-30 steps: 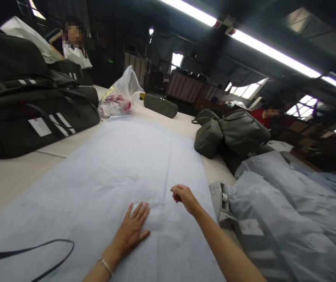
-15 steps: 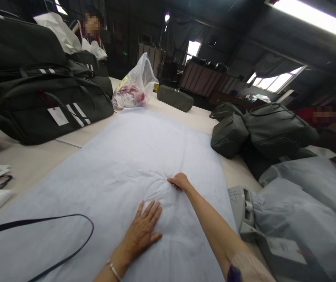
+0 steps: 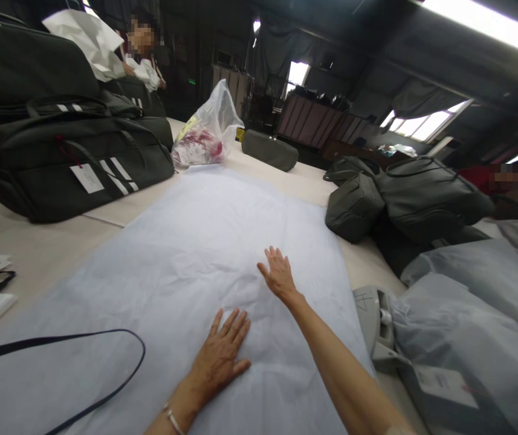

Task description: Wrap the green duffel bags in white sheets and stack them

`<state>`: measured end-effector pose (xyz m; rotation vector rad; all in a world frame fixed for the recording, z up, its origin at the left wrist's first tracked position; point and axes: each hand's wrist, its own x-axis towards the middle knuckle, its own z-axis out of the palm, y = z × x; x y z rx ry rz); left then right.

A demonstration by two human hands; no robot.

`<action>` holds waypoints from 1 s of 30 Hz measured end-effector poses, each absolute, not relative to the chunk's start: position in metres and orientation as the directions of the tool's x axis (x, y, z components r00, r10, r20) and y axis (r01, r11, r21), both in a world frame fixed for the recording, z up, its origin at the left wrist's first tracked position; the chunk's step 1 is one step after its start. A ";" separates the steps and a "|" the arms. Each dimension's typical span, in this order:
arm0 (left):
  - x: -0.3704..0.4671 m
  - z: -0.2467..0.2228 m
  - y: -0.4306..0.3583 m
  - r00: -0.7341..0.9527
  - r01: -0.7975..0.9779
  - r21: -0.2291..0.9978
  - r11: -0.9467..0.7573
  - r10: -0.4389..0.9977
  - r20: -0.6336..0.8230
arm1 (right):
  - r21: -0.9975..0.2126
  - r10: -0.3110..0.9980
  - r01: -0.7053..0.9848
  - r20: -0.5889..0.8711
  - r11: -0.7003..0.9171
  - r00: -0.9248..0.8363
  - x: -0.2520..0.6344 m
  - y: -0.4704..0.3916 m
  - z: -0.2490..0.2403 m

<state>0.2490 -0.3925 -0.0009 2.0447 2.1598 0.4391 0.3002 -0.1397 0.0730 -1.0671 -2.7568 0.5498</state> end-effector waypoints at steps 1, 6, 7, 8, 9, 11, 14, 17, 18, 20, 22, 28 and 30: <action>0.250 -0.002 -0.393 -0.069 0.955 0.295 0.037 0.993 0.098 | -0.327 0.585 0.547 0.023 0.771 -0.811 0.298 -0.150 0.062; 0.251 -0.006 -0.389 -0.076 0.962 0.269 0.044 0.991 0.107 | -0.191 0.458 0.451 -0.003 0.872 -0.889 0.294 -0.172 0.017; 0.250 -0.005 -0.385 -0.082 0.962 0.267 0.049 0.990 0.111 | -0.190 0.460 0.452 -0.004 0.872 -0.888 0.292 -0.169 0.014; 0.248 -0.003 -0.380 -0.089 0.962 0.267 0.056 0.990 0.111 | -0.190 0.458 0.451 -0.008 0.872 -0.889 0.289 -0.164 0.014; 0.244 0.000 -0.374 -0.096 0.961 0.270 0.064 0.990 0.105 | -0.191 0.457 0.451 -0.014 0.872 -0.889 0.285 -0.157 0.016; 0.235 0.010 -0.358 -0.112 0.956 0.280 0.086 0.990 0.080 | -0.192 0.464 0.460 -0.027 0.867 -0.885 0.274 -0.143 0.020; 0.222 0.028 -0.337 -0.119 0.949 0.300 0.096 0.991 0.060 | -0.195 0.479 0.476 -0.033 0.857 -0.877 0.258 -0.126 0.023; 0.224 0.040 -0.337 -0.068 0.950 0.308 0.047 0.996 0.057 | -0.210 0.485 0.483 -0.048 0.850 -0.873 0.249 -0.117 0.022; 0.229 0.042 -0.345 -0.046 0.949 0.313 0.031 0.998 0.040 | -0.223 0.487 0.488 -0.066 0.844 -0.871 0.248 -0.116 0.023; 0.241 0.042 -0.368 -0.001 0.942 0.335 0.000 1.000 0.003 | -0.260 0.500 0.509 -0.104 0.820 -0.859 0.248 -0.116 0.029; 0.252 0.041 -0.399 0.035 0.929 0.369 -0.033 0.999 0.001 | -0.306 0.524 0.522 -0.084 0.796 -0.848 0.254 -0.122 0.043; 0.265 0.051 -0.490 0.009 0.899 0.436 -0.023 0.999 0.036 | -0.416 0.357 0.292 0.086 0.861 -0.930 0.340 -0.208 0.102; 0.269 0.054 -0.514 0.036 0.895 0.445 -0.042 0.999 0.023 | -0.473 0.283 0.219 0.069 0.853 -0.957 0.388 -0.258 0.112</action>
